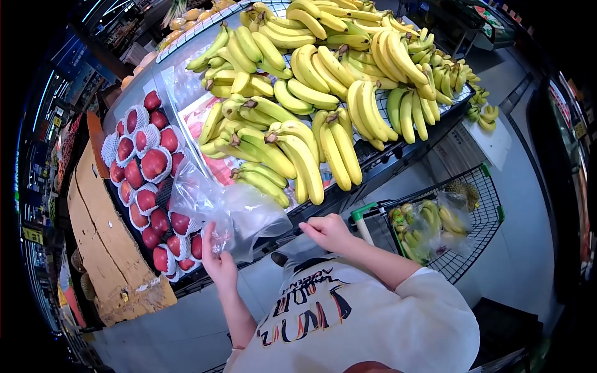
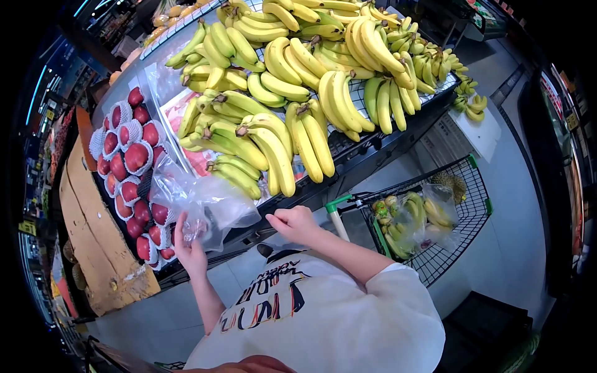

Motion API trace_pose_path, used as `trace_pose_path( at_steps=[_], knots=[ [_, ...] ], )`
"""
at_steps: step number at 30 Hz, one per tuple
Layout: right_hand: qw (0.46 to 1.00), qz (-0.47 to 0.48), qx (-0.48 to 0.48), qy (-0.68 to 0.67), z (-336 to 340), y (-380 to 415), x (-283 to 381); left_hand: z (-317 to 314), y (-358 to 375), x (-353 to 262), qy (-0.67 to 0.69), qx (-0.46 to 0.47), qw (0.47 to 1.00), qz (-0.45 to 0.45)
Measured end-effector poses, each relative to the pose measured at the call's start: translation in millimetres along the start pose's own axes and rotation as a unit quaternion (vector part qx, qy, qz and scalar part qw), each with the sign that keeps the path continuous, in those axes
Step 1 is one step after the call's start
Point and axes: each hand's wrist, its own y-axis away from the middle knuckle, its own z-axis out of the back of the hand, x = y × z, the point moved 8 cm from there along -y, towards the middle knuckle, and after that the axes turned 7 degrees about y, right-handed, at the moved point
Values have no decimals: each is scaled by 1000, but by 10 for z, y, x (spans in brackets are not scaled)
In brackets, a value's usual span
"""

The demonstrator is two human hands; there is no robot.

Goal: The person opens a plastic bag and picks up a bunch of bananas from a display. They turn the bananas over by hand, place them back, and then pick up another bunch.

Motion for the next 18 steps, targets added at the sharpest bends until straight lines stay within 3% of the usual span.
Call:
trace_pose_path(
  at_steps=[4, 6, 8, 12, 14, 18],
  knots=[
    [978, -101, -142, 117, 321, 427, -702, -158, 30, 258, 95, 13, 994, 47],
    [949, -179, -252, 60, 616, 573, -892, -210, 49, 310, 103, 24, 993, 50],
    [931, -196, -296, 78, 1072, 491, -891, -224, 43, 366, 99, 30, 993, 60],
    [901, -121, -400, 115, 1910, -88, -1112, -247, 15, 440, 89, 47, 992, 72],
    [898, -127, -368, 204, 2154, -450, -1146, -267, -7, 448, 87, 50, 992, 70],
    [921, -180, -252, 238, 2237, -996, -1414, -333, -18, 414, 82, 54, 994, 54]
  ],
)
